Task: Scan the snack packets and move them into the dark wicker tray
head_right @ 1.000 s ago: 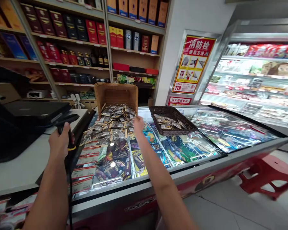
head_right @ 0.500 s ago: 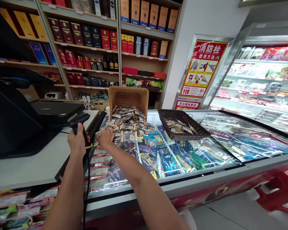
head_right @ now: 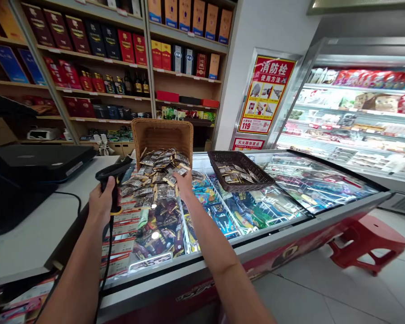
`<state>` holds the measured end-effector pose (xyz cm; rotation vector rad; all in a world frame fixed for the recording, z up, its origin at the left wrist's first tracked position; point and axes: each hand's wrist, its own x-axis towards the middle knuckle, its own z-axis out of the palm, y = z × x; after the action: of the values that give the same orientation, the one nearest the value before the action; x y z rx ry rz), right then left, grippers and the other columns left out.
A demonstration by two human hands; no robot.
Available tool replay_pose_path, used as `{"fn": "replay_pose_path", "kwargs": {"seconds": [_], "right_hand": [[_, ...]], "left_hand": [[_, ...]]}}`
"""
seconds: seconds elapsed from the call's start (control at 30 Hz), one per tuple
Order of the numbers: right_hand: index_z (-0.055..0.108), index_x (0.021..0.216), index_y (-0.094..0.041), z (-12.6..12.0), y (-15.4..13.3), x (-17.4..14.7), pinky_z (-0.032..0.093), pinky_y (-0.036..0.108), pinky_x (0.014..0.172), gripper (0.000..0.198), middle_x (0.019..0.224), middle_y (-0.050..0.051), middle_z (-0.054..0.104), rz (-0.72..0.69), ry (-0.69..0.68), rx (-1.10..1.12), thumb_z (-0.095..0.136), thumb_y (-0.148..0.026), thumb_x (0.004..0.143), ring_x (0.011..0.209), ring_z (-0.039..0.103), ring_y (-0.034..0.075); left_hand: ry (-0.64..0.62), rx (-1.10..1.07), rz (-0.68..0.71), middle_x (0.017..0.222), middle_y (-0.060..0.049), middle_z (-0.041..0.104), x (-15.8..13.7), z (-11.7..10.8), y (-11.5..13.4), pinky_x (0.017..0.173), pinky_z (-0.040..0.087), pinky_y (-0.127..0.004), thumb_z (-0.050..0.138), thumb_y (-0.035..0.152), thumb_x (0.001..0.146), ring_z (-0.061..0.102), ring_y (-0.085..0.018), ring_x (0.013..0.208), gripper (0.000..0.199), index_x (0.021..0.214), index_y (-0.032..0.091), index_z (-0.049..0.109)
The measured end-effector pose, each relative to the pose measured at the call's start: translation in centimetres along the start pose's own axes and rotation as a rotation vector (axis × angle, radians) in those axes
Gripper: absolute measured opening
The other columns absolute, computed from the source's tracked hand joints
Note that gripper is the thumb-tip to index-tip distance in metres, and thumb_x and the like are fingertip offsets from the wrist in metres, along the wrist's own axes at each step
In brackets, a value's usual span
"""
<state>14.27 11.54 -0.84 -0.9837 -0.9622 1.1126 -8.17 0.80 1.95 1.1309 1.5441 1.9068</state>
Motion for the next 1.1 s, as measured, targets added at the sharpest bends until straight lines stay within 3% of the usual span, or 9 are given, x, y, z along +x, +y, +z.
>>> {"fn": "replay_pose_path", "kwargs": {"seconds": [0.2,0.5,0.83,1.1], "right_hand": [[0.059,0.106,-0.019,-1.2,-0.4,1.0,0.051,0.023,0.061,0.029,0.079,-0.003,0.057,0.042,0.081,-0.015,0.068,-0.036,0.084,0.068,0.059,0.013],[0.063,0.103,-0.019,-2.7,0.0,1.5,0.042,0.026,0.057,0.025,0.080,0.000,0.057,0.026,0.126,-0.167,0.068,-0.040,0.090,0.068,0.056,0.015],[0.062,0.097,-0.020,-2.4,0.6,1.8,0.038,0.026,0.056,0.021,0.074,-0.002,0.050,0.034,0.108,-0.177,0.068,-0.040,0.091,0.066,0.052,0.015],[0.064,0.101,-0.018,-2.1,1.4,2.6,0.038,0.022,0.054,0.029,0.074,-0.003,0.054,0.014,0.124,-0.168,0.069,-0.042,0.085,0.065,0.055,0.013]], "left_hand": [[-0.411,-0.093,-0.102,0.064,0.000,0.055,-1.2,1.3,0.3,0.036,0.034,-0.026,0.078,0.072,0.067,0.045,-0.012,0.042,0.058,0.075,0.020,0.055],[-0.701,0.033,-0.123,0.057,-0.001,0.054,-2.1,2.0,-0.4,0.040,0.031,-0.023,0.071,0.071,0.079,0.042,-0.009,0.040,0.055,0.072,0.018,0.054],[-0.726,0.061,-0.153,0.056,0.002,0.051,-2.5,2.3,-0.4,0.041,0.033,-0.024,0.077,0.064,0.075,0.041,-0.010,0.039,0.049,0.080,0.019,0.058],[-0.712,0.072,-0.135,0.058,-0.001,0.054,-2.2,2.2,-0.7,0.040,0.032,-0.023,0.076,0.068,0.074,0.042,-0.010,0.040,0.053,0.073,0.019,0.056]]}}
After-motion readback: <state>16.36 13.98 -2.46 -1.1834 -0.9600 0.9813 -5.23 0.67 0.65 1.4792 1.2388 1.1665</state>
